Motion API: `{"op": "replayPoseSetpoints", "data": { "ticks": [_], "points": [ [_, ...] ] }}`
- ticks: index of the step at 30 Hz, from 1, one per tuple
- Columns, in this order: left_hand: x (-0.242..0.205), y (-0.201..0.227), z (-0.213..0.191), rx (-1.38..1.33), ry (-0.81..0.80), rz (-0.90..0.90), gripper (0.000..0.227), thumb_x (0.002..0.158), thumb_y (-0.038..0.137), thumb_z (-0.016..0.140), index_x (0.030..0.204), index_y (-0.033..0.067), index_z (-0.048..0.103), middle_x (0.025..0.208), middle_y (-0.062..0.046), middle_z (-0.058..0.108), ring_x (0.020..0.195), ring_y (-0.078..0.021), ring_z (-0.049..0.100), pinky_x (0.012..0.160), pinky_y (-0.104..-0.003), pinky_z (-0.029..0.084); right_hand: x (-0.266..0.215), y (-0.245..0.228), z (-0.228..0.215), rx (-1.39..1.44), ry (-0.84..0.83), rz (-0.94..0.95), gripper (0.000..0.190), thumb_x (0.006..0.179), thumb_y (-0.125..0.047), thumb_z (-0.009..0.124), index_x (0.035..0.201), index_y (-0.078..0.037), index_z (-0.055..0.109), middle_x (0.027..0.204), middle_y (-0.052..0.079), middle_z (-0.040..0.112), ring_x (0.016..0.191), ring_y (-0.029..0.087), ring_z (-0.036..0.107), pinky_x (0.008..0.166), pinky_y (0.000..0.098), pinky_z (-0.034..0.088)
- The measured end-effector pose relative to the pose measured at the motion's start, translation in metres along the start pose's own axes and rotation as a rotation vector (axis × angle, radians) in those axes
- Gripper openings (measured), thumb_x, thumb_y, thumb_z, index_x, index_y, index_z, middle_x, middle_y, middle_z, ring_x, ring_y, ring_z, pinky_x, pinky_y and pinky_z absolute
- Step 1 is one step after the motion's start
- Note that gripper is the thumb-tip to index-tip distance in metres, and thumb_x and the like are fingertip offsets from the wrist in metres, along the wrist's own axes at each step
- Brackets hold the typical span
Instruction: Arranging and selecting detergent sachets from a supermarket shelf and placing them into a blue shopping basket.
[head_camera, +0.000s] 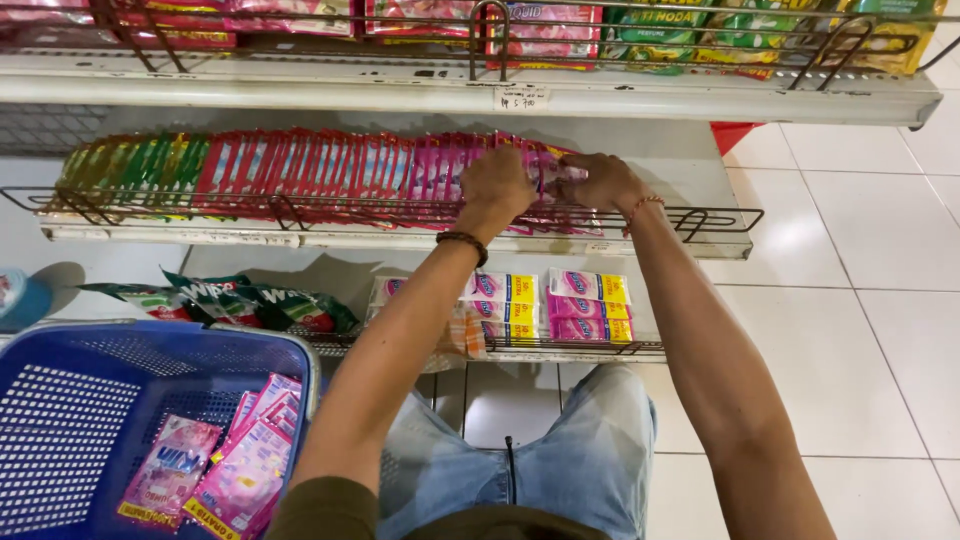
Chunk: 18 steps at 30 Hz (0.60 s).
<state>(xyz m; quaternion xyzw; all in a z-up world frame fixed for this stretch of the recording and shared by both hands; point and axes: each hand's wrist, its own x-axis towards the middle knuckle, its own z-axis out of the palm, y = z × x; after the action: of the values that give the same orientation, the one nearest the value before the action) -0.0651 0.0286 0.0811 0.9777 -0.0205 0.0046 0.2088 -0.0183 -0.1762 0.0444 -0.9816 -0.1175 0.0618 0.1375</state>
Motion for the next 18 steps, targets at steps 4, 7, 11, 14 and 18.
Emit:
{"op": "replayPoseSetpoints", "data": {
  "ticks": [4,7,11,14,18],
  "points": [
    [-0.016,-0.020,-0.014,-0.014,0.069,0.067,0.042,0.085,0.035,0.073,0.113,0.0048,0.068,0.116,-0.020,0.070,0.109,-0.0383,0.069,0.091,-0.052,0.055,0.006,0.004,-0.002,0.034,0.018,0.027,0.079,0.078,-0.063,0.072,0.143,-0.021,0.060,0.135,0.020,0.063,0.127,0.041,0.058,0.111,0.0451,0.044],
    [-0.043,-0.041,-0.035,0.009,0.116,0.109,0.042,0.089,0.039,0.072,0.112,0.0035,0.069,0.114,-0.023,0.069,0.106,-0.0406,0.069,0.090,-0.054,0.054,0.011,0.010,0.002,-0.025,0.076,-0.081,0.073,0.082,-0.061,0.070,0.141,-0.017,0.062,0.133,0.020,0.066,0.124,0.042,0.060,0.109,0.0472,0.045],
    [-0.087,-0.068,-0.074,0.077,0.069,0.111,0.042,0.091,0.043,0.069,0.108,0.0050,0.070,0.113,-0.024,0.069,0.106,-0.0409,0.068,0.089,-0.055,0.054,0.001,-0.009,0.000,-0.059,0.309,-0.272,0.057,0.087,-0.046,0.073,0.132,-0.012,0.069,0.128,0.018,0.070,0.114,0.045,0.062,0.104,0.0520,0.047],
    [-0.118,-0.109,-0.091,0.134,0.066,0.127,0.039,0.089,0.043,0.070,0.099,0.0053,0.073,0.107,-0.022,0.070,0.102,-0.0411,0.069,0.085,-0.055,0.055,-0.023,-0.056,-0.004,-0.029,0.466,-0.309,0.054,0.083,-0.033,0.079,0.131,-0.010,0.070,0.120,0.021,0.071,0.109,0.047,0.062,0.100,0.0519,0.050],
    [-0.169,-0.159,-0.126,0.088,0.111,0.084,0.033,0.087,0.040,0.073,0.091,0.0071,0.077,0.094,-0.022,0.073,0.091,-0.0419,0.070,0.080,-0.053,0.057,-0.071,-0.148,-0.010,0.074,0.505,-0.366,0.052,0.083,-0.026,0.079,0.132,-0.009,0.070,0.114,0.025,0.068,0.107,0.045,0.063,0.095,0.0505,0.052]
  ]
}}
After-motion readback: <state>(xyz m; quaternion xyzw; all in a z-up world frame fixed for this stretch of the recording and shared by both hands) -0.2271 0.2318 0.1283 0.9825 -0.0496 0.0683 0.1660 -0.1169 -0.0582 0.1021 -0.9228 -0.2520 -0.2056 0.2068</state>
